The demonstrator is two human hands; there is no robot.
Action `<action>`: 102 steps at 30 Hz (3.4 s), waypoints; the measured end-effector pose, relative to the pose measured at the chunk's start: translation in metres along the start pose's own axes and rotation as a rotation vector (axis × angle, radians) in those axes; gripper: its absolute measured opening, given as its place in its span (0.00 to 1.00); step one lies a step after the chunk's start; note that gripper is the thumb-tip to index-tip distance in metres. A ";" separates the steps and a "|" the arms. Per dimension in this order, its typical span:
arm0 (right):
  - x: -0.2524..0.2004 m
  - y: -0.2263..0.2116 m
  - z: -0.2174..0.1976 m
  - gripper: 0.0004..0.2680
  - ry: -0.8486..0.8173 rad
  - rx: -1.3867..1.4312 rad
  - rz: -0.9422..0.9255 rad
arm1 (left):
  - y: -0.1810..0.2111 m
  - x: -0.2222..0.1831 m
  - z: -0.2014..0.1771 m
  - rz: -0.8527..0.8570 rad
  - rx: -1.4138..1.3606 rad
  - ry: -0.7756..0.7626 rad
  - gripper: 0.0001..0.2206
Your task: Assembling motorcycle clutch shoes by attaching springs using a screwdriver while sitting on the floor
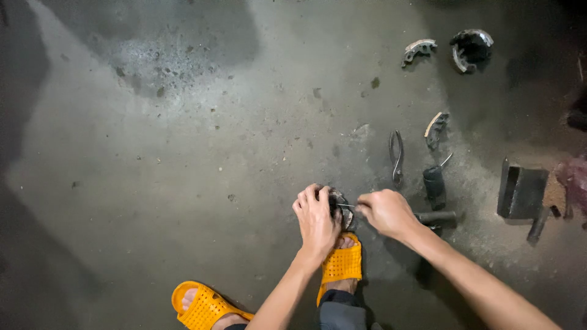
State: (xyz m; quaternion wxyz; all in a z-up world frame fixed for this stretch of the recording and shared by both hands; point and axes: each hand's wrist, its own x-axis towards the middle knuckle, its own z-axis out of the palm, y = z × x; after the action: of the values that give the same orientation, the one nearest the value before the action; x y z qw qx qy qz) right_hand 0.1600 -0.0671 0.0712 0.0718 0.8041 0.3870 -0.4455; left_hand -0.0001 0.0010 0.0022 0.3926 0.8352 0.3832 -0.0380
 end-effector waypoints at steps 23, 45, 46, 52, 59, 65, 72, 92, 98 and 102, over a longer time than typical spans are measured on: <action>-0.034 -0.009 0.087 0.08 0.343 0.795 0.252 | 0.011 0.002 -0.008 -0.052 -0.286 0.133 0.22; 0.011 -0.006 0.049 0.15 -0.140 -0.190 -0.043 | 0.002 0.006 0.018 -0.205 -0.195 0.007 0.19; 0.011 -0.006 0.053 0.15 -0.137 -0.197 -0.050 | 0.000 0.006 0.021 -0.209 -0.197 0.017 0.19; 0.012 -0.022 0.030 0.09 -0.198 -0.315 -0.061 | 0.009 0.009 -0.003 -0.167 -0.174 0.015 0.17; 0.044 -0.084 0.005 0.07 -0.022 -0.705 -0.475 | 0.001 0.008 -0.005 -0.174 -0.251 -0.079 0.09; 0.062 -0.047 -0.014 0.06 -0.144 -0.663 -0.366 | -0.002 0.009 -0.004 -0.178 -0.187 -0.088 0.09; -0.015 0.010 -0.021 0.09 -0.027 -0.055 0.077 | -0.029 0.020 -0.002 -0.006 -0.174 -0.158 0.16; 0.004 0.011 0.076 0.07 0.305 0.986 0.348 | -0.030 0.047 -0.021 0.349 0.203 0.107 0.13; 0.030 0.000 0.019 0.05 0.656 0.675 0.063 | -0.042 0.083 -0.026 0.103 0.067 0.288 0.14; 0.025 -0.025 -0.013 0.06 0.557 0.465 0.068 | -0.040 0.076 -0.034 -0.039 -0.027 0.203 0.11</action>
State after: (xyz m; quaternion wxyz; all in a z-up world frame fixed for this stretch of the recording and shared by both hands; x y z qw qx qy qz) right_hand 0.1591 -0.0299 0.0649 -0.2063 0.9019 0.2531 -0.2829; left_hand 0.0182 0.0867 -0.0267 0.3623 0.8217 0.4376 0.0445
